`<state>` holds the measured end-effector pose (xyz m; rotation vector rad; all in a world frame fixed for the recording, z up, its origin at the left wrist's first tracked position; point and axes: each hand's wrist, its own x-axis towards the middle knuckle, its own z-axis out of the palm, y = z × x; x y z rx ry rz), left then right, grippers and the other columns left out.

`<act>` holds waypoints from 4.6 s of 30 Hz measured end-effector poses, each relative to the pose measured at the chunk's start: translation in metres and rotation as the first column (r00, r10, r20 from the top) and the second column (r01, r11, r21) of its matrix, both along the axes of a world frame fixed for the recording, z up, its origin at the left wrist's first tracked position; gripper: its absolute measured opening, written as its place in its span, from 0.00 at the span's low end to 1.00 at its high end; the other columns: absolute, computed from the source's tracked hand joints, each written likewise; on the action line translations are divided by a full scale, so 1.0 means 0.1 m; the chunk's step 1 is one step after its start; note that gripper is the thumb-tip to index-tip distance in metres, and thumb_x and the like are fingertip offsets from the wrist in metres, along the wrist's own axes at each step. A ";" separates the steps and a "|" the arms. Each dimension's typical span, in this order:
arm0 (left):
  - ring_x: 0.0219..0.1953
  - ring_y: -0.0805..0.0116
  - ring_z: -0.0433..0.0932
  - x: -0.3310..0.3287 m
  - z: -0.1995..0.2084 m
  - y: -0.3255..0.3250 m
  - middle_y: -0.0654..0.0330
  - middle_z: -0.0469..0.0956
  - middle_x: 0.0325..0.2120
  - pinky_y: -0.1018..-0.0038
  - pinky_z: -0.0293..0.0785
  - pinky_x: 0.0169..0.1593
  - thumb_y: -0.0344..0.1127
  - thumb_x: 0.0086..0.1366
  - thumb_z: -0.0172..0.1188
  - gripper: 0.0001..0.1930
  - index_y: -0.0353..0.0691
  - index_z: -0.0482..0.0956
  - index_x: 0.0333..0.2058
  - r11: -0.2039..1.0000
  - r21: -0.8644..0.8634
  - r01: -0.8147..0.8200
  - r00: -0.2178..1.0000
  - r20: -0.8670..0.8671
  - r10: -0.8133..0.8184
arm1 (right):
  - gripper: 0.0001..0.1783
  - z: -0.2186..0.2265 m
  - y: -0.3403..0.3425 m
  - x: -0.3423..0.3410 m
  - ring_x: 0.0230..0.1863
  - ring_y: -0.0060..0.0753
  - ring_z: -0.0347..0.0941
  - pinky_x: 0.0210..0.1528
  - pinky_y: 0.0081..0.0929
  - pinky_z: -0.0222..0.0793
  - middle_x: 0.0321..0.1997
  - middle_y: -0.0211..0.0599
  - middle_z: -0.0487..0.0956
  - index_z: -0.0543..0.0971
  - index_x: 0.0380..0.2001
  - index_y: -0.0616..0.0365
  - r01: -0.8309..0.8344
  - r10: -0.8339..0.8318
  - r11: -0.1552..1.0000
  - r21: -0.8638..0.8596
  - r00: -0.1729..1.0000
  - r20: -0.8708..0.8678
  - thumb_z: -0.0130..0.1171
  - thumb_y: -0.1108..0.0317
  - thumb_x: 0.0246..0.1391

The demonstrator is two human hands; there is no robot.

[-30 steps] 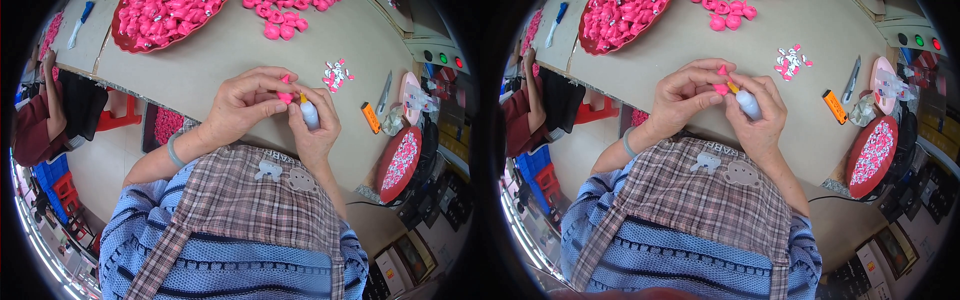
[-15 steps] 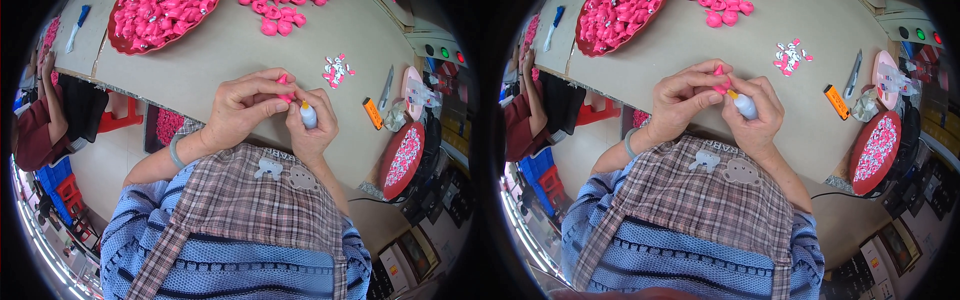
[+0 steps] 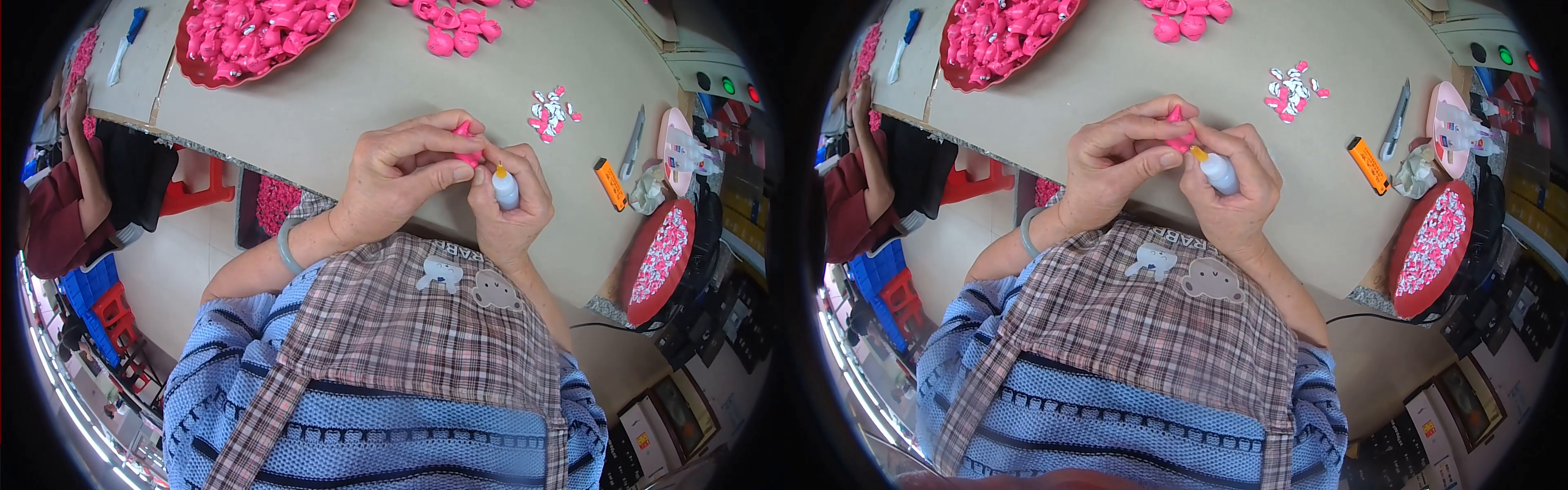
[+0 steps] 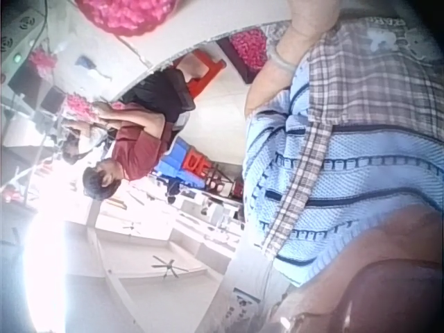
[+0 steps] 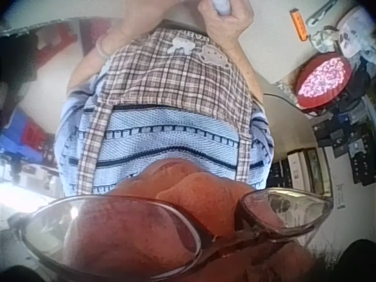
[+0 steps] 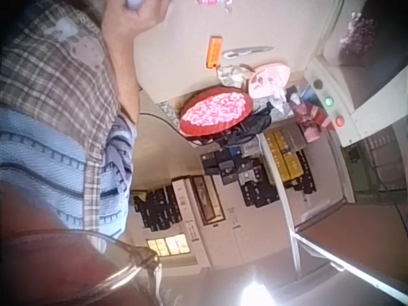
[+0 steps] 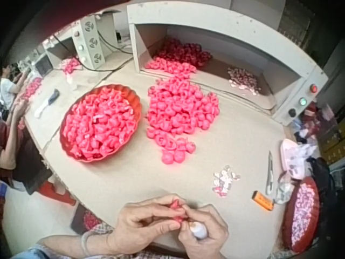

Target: The person assembles small pink toy components by applying glue from a bottle to the parts and joining them together by hand.

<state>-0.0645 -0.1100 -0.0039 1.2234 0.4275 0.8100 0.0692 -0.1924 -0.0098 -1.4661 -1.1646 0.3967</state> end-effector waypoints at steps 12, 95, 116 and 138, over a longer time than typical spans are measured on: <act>0.46 0.65 0.77 0.01 0.04 0.02 0.46 0.71 0.51 0.75 0.77 0.48 0.18 0.58 0.59 0.12 0.30 0.78 0.42 1.000 0.002 -0.001 1.000 -0.019 0.001 | 0.16 0.02 0.01 0.00 0.28 0.26 0.72 0.29 0.19 0.67 0.30 0.36 0.75 0.80 0.37 0.64 0.003 -0.004 1.000 -0.014 1.000 -0.026 0.64 0.79 0.39; 0.42 0.66 0.79 -0.10 0.20 0.31 0.50 0.77 0.43 0.75 0.76 0.50 0.28 0.64 0.55 0.15 0.31 0.73 0.49 0.708 -0.626 0.328 0.944 0.210 -0.253 | 0.22 0.44 -0.06 0.36 0.25 0.23 0.73 0.22 0.14 0.66 0.36 0.46 0.78 0.68 0.51 0.66 0.046 0.016 0.986 0.163 0.934 -0.358 0.57 0.64 0.58; 0.43 0.66 0.79 -0.07 0.18 0.27 0.53 0.78 0.41 0.74 0.76 0.50 0.28 0.64 0.55 0.15 0.31 0.73 0.49 0.751 -0.586 0.305 0.952 0.183 -0.245 | 0.24 0.42 -0.07 0.32 0.24 0.29 0.73 0.21 0.18 0.64 0.33 0.48 0.78 0.69 0.50 0.67 0.001 0.000 0.986 0.167 1.000 -0.009 0.53 0.56 0.61; 0.43 0.63 0.79 -0.08 0.09 0.29 0.49 0.76 0.44 0.72 0.77 0.50 0.30 0.64 0.56 0.10 0.36 0.73 0.44 0.744 -0.594 0.305 0.952 0.170 -0.254 | 0.23 0.37 -0.08 0.31 0.25 0.24 0.72 0.22 0.16 0.65 0.34 0.47 0.79 0.70 0.49 0.66 0.007 -0.060 0.978 0.209 0.967 0.248 0.52 0.56 0.61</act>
